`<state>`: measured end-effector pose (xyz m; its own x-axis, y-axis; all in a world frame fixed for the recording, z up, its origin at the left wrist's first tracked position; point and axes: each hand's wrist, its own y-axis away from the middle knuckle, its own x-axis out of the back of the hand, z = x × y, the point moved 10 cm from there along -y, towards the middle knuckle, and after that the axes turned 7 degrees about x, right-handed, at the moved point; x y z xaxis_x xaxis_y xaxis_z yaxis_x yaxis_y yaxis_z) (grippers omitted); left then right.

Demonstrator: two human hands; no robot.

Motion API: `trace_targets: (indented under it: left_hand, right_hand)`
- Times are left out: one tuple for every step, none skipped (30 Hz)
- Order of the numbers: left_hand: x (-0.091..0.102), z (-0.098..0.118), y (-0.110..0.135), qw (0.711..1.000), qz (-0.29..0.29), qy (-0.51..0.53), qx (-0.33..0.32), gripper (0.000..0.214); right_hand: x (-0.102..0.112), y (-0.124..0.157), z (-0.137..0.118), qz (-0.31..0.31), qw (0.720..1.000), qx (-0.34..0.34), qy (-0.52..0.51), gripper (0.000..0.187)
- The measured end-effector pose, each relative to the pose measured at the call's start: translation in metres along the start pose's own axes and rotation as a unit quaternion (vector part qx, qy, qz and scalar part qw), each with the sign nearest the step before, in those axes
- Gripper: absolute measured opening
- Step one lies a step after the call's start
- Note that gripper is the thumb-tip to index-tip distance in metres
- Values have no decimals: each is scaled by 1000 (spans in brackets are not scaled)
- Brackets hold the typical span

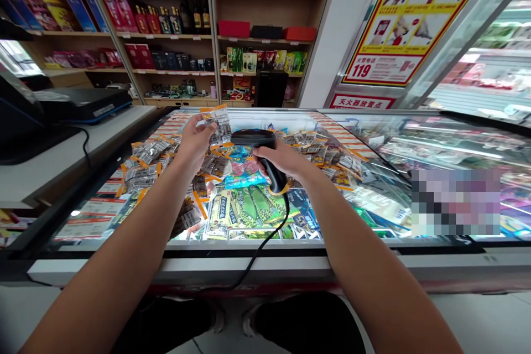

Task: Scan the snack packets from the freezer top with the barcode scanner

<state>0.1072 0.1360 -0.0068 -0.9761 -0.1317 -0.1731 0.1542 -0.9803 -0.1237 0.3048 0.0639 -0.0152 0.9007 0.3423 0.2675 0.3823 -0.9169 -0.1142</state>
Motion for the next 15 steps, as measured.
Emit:
trace_targets:
  left_hand:
    - [0,0,-1,1000,-1,1,-5,18]
    - [-1,0,-3,1000,-4,4,-10,18]
    - [0,0,-5,1000,-7,4,-15,18]
    - [0,0,-7,1000,-9,-4,-22,19]
    - [2,1,-9,999,-9,-29,-29,19]
    - [3,3,-10,996,-7,-75,-40,21]
    - [5,6,-10,988,-1,-141,-56,24]
    - [6,10,-8,972,9,-224,-78,28]
    - [7,15,-5,944,24,-315,-100,32]
    - [8,20,0,907,40,-402,-120,36]
    - [9,23,6,867,57,-477,-133,38]
    - [10,26,11,830,71,-535,-139,38]
    - [10,27,17,801,81,-577,-140,38]
    - [10,28,23,780,87,-604,-139,37]
    - [8,27,28,766,89,-621,-141,36]
  right_hand:
    - [1,0,0,1,1000,-2,5,22]
    - [1,1,-1,1,1000,-3,8,23]
    - [0,1,-1,-1,1000,-2,10,23]
    - [0,1,-2,-1,1000,0,12,23]
    - [1,1,-2,3,1000,5,15,22]
    - [3,0,-3,15,1000,11,18,21]
    - [7,-1,-4,37,999,20,23,19]
    - [13,-2,-4,67,997,28,33,18]
    - [19,-3,-4,100,993,32,47,17]
    - [24,-4,0,128,989,27,64,18]
    - [29,-5,5,148,985,12,81,19]
    - [32,-6,12,161,982,-10,97,23]
    - [35,-7,20,169,979,-36,108,26]
    - [36,-8,28,171,977,-59,113,29]
    - [38,-9,34,171,976,-76,114,31]
